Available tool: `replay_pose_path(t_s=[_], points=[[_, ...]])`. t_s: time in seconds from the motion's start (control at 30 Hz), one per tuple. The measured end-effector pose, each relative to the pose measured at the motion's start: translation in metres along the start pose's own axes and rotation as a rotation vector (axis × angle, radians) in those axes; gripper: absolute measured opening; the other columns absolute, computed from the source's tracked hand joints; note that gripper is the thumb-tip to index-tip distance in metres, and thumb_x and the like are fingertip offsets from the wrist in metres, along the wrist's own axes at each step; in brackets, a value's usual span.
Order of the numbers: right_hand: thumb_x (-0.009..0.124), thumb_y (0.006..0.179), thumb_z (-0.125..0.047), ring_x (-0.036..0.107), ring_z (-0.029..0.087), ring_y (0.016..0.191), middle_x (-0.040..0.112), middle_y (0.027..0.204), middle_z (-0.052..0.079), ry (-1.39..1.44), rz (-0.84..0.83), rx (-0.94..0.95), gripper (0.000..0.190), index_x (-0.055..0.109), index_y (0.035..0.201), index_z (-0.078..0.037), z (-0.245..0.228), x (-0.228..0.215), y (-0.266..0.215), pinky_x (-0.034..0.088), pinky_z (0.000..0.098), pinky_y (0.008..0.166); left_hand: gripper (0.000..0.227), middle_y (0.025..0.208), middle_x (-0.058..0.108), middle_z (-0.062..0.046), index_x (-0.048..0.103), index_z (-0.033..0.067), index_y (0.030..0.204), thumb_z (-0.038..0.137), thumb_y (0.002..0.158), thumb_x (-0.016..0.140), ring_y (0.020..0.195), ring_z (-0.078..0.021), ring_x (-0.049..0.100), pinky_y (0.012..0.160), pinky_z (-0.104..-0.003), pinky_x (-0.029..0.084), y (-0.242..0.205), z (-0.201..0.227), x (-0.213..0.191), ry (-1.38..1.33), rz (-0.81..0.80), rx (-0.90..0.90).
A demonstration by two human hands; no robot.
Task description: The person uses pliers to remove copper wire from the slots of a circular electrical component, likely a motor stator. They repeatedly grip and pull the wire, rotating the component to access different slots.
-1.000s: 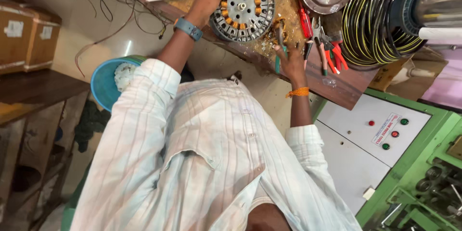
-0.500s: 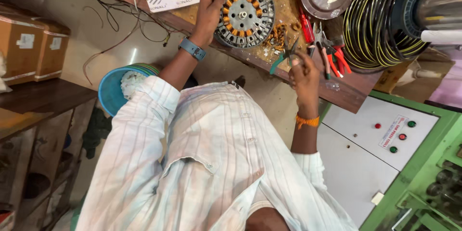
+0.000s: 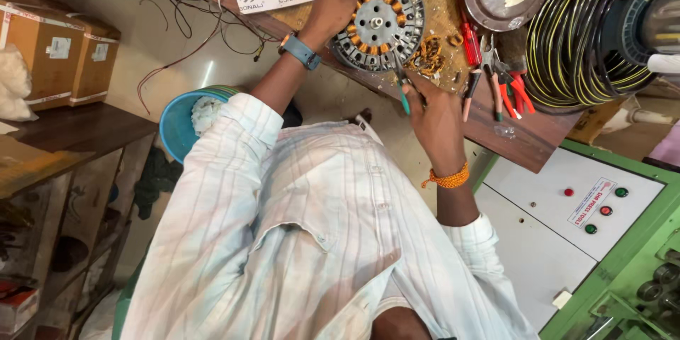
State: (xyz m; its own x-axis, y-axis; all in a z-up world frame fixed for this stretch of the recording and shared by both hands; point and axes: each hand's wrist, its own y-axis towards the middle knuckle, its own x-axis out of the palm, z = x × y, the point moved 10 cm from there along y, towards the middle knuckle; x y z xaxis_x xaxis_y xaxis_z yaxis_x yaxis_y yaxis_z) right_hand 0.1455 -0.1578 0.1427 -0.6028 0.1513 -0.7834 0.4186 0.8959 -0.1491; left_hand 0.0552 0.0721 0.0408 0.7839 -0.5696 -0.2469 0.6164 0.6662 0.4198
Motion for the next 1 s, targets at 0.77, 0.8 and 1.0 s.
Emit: replay_pose_path(t_s=[0.77, 0.8, 1.0], points=[[0.065, 0.103, -0.022, 0.054, 0.028, 0.076, 0.054, 0.084, 0.013, 0.096, 0.164, -0.138, 0.026, 0.052, 0.101, 0.000, 0.070, 0.091, 0.022, 0.042, 0.0450, 0.069, 0.025, 0.119, 0.070, -0.004, 0.065, 0.0114, 0.122, 0.030, 0.115, 0.049, 0.118, -0.0229, 0.067, 0.106, -0.042, 0.053, 0.005, 0.000, 0.007, -0.114, -0.061, -0.122], [0.065, 0.103, -0.020, 0.053, 0.029, 0.076, 0.053, 0.084, 0.013, 0.103, 0.254, -0.222, 0.024, 0.052, 0.100, 0.000, 0.065, 0.088, 0.020, 0.042, 0.0457, 0.069, 0.026, 0.120, 0.070, -0.005, 0.065, 0.0113, 0.123, 0.030, 0.115, 0.049, 0.120, -0.0240, 0.066, 0.108, -0.043, 0.052, 0.006, 0.001, 0.007, -0.111, -0.055, -0.114], [0.064, 0.102, -0.032, 0.062, 0.021, 0.079, 0.065, 0.091, 0.010, 0.403, 0.331, -0.089, 0.034, 0.062, 0.114, 0.000, 0.110, 0.102, 0.005, 0.050, 0.0383, 0.068, 0.028, 0.125, 0.070, -0.006, 0.066, 0.0132, 0.123, 0.033, 0.115, 0.049, 0.125, -0.0278, 0.064, 0.112, -0.046, 0.050, 0.005, 0.002, 0.004, -0.082, -0.078, -0.099]])
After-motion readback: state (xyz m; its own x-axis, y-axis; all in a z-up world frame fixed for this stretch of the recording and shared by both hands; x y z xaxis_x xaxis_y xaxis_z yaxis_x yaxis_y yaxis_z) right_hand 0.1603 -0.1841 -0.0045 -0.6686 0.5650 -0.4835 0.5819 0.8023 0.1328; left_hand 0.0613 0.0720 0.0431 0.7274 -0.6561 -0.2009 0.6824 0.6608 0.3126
